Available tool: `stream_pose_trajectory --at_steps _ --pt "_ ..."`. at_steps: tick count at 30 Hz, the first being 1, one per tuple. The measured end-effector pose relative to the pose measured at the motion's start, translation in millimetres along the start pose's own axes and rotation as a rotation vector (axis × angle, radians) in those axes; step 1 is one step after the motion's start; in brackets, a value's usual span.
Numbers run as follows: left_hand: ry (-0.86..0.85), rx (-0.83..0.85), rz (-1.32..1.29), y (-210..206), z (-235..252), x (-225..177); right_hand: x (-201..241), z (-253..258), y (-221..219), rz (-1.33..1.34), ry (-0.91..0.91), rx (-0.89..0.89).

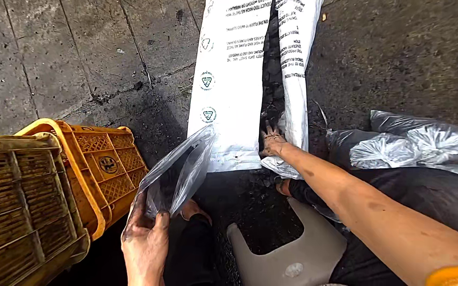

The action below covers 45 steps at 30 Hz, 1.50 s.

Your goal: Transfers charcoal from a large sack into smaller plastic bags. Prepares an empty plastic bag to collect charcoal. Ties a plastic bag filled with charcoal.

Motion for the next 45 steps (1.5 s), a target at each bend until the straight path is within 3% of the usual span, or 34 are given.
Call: stream_pose_trajectory --at_steps 4,8,10,13,29,38,41,45 --pt "0.002 -0.014 0.000 0.0 1.0 -1.3 22.9 -24.2 -48.4 0.046 -0.037 0.066" --pt "0.006 -0.009 0.008 1.2 -1.6 -0.8 11.3 -37.4 -78.2 0.115 -0.048 0.049" --pt "-0.008 0.005 -0.006 0.1 -2.8 -1.0 11.8 -49.0 -85.7 0.009 0.017 0.126" --pt "-0.011 0.003 -0.016 -1.0 -3.9 -3.3 13.9 -57.2 -81.5 -0.102 0.041 0.207" --pt "0.001 0.037 -0.036 0.7 -11.6 2.6 25.9 -45.4 -88.5 -0.116 0.126 0.105" --pt "-0.001 0.055 0.039 -1.2 -7.6 3.7 29.5 -42.4 -59.3 -0.087 0.058 0.171" --pt "0.003 0.077 0.059 -2.5 -7.2 3.4 26.5 -38.8 -49.8 0.034 0.040 0.205" --pt "0.026 0.106 0.032 -3.2 -4.9 3.1 38.7 -59.2 -28.8 0.408 0.142 0.302"
Point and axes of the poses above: each hand's wrist, its own z-axis towards the middle knuckle, its own y-axis out of the back of the hand, x = y × z, the point moved 6 cm from there along z, towards the middle knuckle, and after that the axes turned 6 degrees about z, right-handed, at the moved point
